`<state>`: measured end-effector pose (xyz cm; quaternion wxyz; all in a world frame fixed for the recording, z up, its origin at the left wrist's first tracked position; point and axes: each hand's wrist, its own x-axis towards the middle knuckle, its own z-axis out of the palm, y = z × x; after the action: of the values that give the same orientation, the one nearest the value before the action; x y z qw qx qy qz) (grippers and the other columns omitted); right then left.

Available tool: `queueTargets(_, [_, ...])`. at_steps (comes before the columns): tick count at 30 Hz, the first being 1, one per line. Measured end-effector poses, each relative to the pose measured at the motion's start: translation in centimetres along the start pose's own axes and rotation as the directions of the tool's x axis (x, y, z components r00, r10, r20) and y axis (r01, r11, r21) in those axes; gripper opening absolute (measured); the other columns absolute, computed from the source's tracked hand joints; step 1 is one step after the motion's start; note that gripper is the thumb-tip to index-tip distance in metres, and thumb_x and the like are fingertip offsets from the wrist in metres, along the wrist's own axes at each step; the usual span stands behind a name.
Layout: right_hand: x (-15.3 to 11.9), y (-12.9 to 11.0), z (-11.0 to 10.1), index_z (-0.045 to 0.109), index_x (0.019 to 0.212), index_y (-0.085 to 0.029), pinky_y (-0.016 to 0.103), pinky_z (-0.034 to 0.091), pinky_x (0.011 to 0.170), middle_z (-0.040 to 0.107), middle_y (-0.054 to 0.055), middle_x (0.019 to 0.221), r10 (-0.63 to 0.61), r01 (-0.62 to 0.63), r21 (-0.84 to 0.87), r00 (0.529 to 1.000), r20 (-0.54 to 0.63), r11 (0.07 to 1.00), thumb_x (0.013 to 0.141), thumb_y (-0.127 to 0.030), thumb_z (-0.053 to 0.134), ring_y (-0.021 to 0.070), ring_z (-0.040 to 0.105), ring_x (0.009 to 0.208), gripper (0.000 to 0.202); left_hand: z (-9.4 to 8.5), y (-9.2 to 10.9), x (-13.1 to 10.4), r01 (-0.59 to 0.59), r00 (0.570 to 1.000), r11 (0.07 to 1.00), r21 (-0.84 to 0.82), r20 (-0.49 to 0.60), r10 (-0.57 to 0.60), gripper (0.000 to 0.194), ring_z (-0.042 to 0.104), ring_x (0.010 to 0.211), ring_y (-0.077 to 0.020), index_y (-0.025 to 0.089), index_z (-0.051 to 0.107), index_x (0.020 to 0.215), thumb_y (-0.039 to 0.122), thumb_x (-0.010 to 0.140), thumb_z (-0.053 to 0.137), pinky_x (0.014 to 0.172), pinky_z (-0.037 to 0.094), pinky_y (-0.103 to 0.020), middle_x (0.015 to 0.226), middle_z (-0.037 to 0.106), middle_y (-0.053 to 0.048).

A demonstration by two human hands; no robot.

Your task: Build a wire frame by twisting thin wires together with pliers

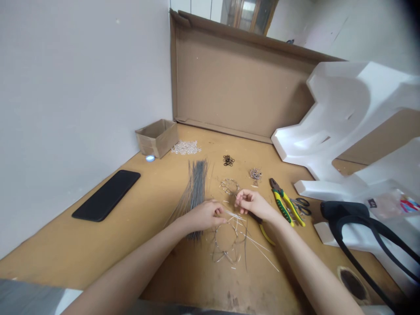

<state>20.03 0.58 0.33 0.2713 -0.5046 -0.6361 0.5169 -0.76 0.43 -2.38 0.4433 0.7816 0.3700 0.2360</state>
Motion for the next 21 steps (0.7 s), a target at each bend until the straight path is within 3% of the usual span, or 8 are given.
queueTargets(3, [-0.5, -0.8, 0.5, 0.048, 0.074, -0.016, 0.019, 0.039, 0.045, 0.059, -0.001, 0.066, -0.006, 0.005, 0.011, 0.997, 0.076, 1.0, 0.069, -0.031, 0.058, 0.0069, 0.052, 0.048, 0.018, -0.5, 1.0, 0.1, -0.018, 0.986, 0.993, -0.114, -0.165, -0.001, 0.027, 0.048, 0.065, -0.0108, 0.017, 0.059, 0.091, 0.034, 0.07, 0.061, 0.057, 0.038, -0.021, 0.089, 0.055, -0.005])
queueTargets(5, [-0.7, -1.1, 1.2, 0.05, 0.073, -0.015, 0.019, 0.039, 0.047, 0.058, -0.002, 0.063, -0.018, 0.018, 0.009, 0.993, 0.114, 1.0, 0.068, -0.029, 0.06, 0.0069, 0.051, 0.049, 0.018, -0.4, 1.5, 0.2, -0.002, 0.996, 0.954, -0.3, -0.088, -0.026, 0.035, 0.045, 0.058, -0.0075, 0.018, 0.053, 0.102, 0.032, 0.071, 0.06, 0.052, 0.037, -0.019, 0.092, 0.055, -0.004])
queueTargets(7, [-0.7, -1.3, 1.9, 0.051, 0.071, -0.016, 0.019, 0.038, 0.049, 0.053, -0.005, 0.058, -0.055, 0.059, -0.04, 0.994, 0.093, 0.997, 0.069, -0.028, 0.06, 0.0065, 0.048, 0.049, 0.015, -0.1, 1.8, 0.4, 0.033, 0.999, 0.898, -0.439, -0.001, -0.037, 0.033, 0.046, 0.055, -0.0074, 0.016, 0.052, 0.099, 0.032, 0.071, 0.06, 0.048, 0.037, -0.018, 0.08, 0.056, -0.002])
queueTargets(12, [-1.9, -1.5, 1.4, 0.057, 0.083, -0.015, 0.022, 0.041, 0.058, 0.06, 0.001, 0.07, -0.115, 0.118, -0.372, 0.993, 0.029, 0.921, 0.078, -0.03, 0.049, 0.0114, 0.055, 0.063, 0.018, 0.0, 1.4, 0.5, 0.098, 0.992, 0.866, -0.491, -0.016, -0.121, 0.022, 0.048, 0.046, -0.0067, 0.012, 0.055, 0.074, 0.033, 0.071, 0.06, 0.048, 0.041, -0.02, 0.058, 0.052, 0.003])
queueTargets(14, [-3.5, -1.4, 0.3, 0.054, 0.104, -0.018, 0.027, 0.042, 0.067, 0.063, 0.006, 0.088, -0.111, 0.072, -0.601, 0.993, -0.028, 0.796, 0.077, -0.031, 0.05, 0.0162, 0.058, 0.077, 0.03, -0.3, 1.4, 0.5, 0.125, 0.988, 0.863, -0.49, -0.023, -0.156, 0.022, 0.047, 0.044, -0.0061, 0.012, 0.056, 0.071, 0.034, 0.07, 0.061, 0.046, 0.04, -0.02, 0.054, 0.051, 0.004])
queueTargets(16, [-5.4, -0.9, -0.7, 0.05, 0.114, -0.02, 0.033, 0.04, 0.072, 0.06, 0.01, 0.1, -0.06, -0.075, -0.843, 0.99, -0.126, 0.532, 0.07, -0.034, 0.056, 0.0241, 0.056, 0.089, 0.046, -0.8, 1.3, 0.6, 0.143, 0.983, 0.849, -0.509, -0.03, -0.183, 0.022, 0.048, 0.043, -0.0061, 0.012, 0.056, 0.069, 0.033, 0.069, 0.061, 0.046, 0.04, -0.019, 0.055, 0.053, 0.003])
queueTargets(18, [-7.1, -0.2, -1.1, 0.049, 0.116, -0.02, 0.035, 0.039, 0.07, 0.058, 0.012, 0.103, 0.054, -0.226, -0.919, 0.974, -0.221, 0.321, 0.065, -0.033, 0.057, 0.0284, 0.055, 0.091, 0.053, -1.0, 1.2, 0.7, 0.149, 0.981, 0.844, -0.516, -0.029, -0.19, 0.022, 0.049, 0.045, -0.0066, 0.012, 0.055, 0.068, 0.033, 0.07, 0.061, 0.045, 0.041, -0.019, 0.056, 0.056, 0.001])
queueTargets(21, [-8.7, 1.1, -0.7, 0.049, 0.115, -0.018, 0.032, 0.039, 0.068, 0.058, 0.012, 0.1, 0.087, -0.258, -0.945, 0.966, -0.245, 0.201, 0.064, -0.023, 0.053, 0.0272, 0.055, 0.088, 0.052, -1.1, 0.9, 0.8, 0.12, 0.986, 0.853, -0.508, -0.036, -0.16, 0.023, 0.051, 0.047, -0.007, 0.012, 0.055, 0.069, 0.034, 0.071, 0.059, 0.045, 0.04, -0.019, 0.063, 0.06, -0.001])
